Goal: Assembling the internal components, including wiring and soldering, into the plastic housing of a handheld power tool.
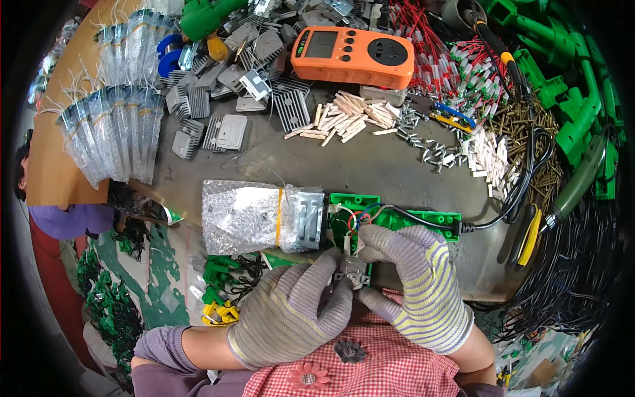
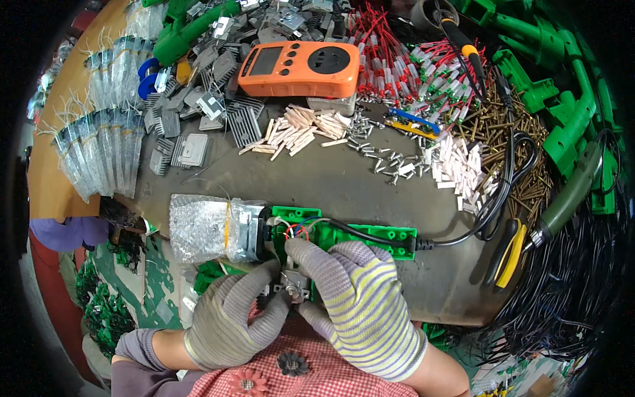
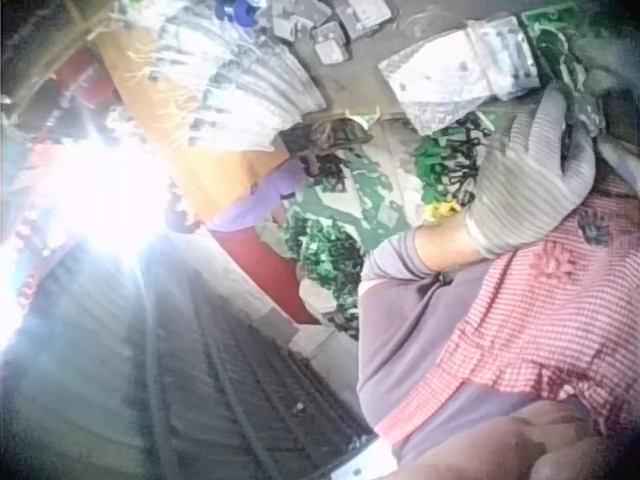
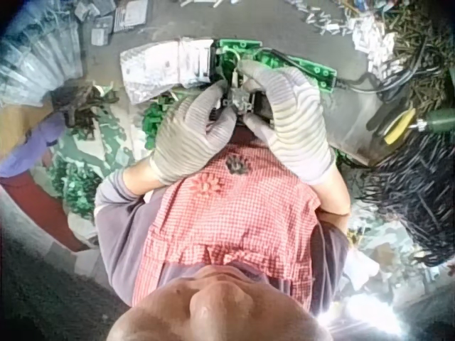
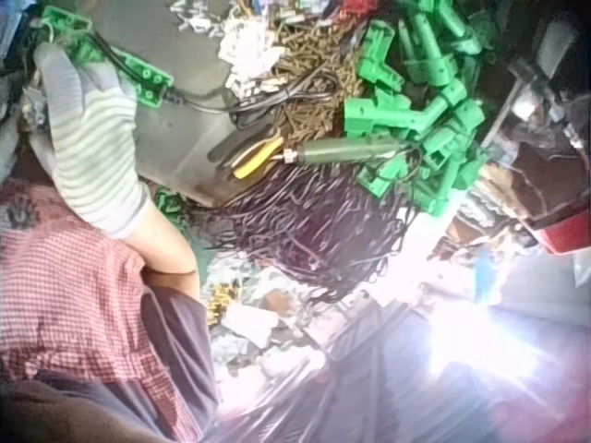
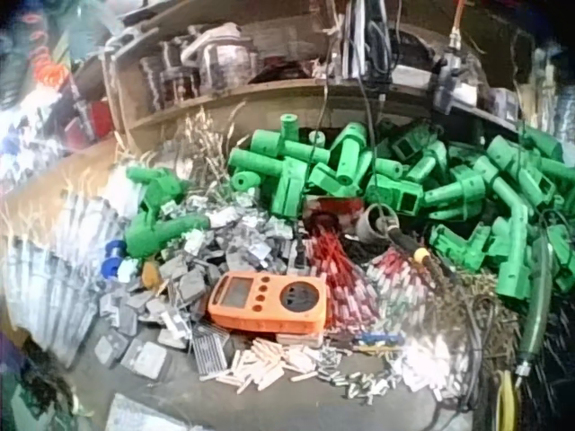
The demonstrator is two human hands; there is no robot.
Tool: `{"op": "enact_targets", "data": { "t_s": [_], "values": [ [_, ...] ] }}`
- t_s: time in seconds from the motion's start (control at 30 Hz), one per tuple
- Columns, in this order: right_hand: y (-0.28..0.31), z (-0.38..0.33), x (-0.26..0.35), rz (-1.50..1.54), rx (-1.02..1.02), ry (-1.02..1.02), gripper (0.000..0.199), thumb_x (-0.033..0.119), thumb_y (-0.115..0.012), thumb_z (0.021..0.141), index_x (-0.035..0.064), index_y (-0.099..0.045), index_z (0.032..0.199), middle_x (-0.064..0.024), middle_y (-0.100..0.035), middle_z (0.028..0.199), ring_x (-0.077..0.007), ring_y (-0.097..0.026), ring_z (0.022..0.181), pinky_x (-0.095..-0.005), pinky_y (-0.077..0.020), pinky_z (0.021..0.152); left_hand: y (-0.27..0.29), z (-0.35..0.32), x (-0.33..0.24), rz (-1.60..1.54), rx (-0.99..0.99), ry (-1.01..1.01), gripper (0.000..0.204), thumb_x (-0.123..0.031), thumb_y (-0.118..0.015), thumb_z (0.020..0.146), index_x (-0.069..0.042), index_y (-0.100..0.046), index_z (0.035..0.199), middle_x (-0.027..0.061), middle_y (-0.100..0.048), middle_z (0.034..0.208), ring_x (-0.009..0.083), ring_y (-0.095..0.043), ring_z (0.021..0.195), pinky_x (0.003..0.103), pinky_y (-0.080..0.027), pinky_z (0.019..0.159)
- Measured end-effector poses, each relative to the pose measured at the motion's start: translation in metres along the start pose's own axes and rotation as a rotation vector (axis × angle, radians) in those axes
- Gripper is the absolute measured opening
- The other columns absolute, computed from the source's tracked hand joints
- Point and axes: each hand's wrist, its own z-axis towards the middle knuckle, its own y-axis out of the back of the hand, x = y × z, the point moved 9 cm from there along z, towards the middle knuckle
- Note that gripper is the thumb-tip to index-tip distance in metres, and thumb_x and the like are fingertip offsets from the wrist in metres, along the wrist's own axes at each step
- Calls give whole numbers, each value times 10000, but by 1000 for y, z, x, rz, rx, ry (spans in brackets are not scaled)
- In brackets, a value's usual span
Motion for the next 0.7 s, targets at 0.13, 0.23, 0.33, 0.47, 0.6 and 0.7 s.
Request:
{"op": "enact_targets", "data": {
  "t_s": [0.13,0.23,0.33,0.47,0.6,0.7],
  "values": [
    [-2,2,-5,48,137,-135,670,174,-841,672,61,-608,1291,-73,-700,1013,-313,-624,949,-434,-481,865,0,5,3,-40,-29,-56,283,-120,-708,746,-9,-660,1002,242,-642,1178,306,-675,791,414,-550,623],
    [0,7,-9,139,296,-132,542,48,-782,719,56,-633,1240,-118,-649,972,-315,-631,841,-430,-511,764,0,10,-4,61,6,-132,305,-146,-661,760,-13,-613,1031,262,-639,1163,284,-668,768,399,-554,610],
    [43,14,-9,-70,-125,-203,420,52,-772,745,82,-679,1153,-105,-643,963,-250,-637,761,-375,-526,669,-4,11,-5,145,1,-184,303,-162,-647,753,-40,-584,1023,274,-635,1147,259,-656,750,382,-551,600],
    [22,27,-20,-177,-32,-83,257,47,-742,774,88,-698,1024,-105,-644,958,-287,-654,815,-397,-529,714,-4,9,-5,149,27,-223,304,-169,-656,746,-47,-594,1017,261,-636,1143,234,-642,722,362,-551,601],
    [7,21,-28,-318,186,-147,169,149,-695,844,117,-717,1008,-84,-658,968,-297,-663,871,-389,-542,725,-4,13,-6,121,19,-229,313,-167,-662,741,-53,-615,1028,248,-642,1137,226,-636,700,347,-550,599],
    [-1,25,-22,-411,198,-84,134,194,-660,846,109,-699,942,-80,-606,888,-282,-645,827,-385,-532,654,-7,12,-5,135,-1,-232,315,-169,-677,730,-64,-626,1023,246,-648,1121,234,-642,690,353,-548,581]
  ]
}}
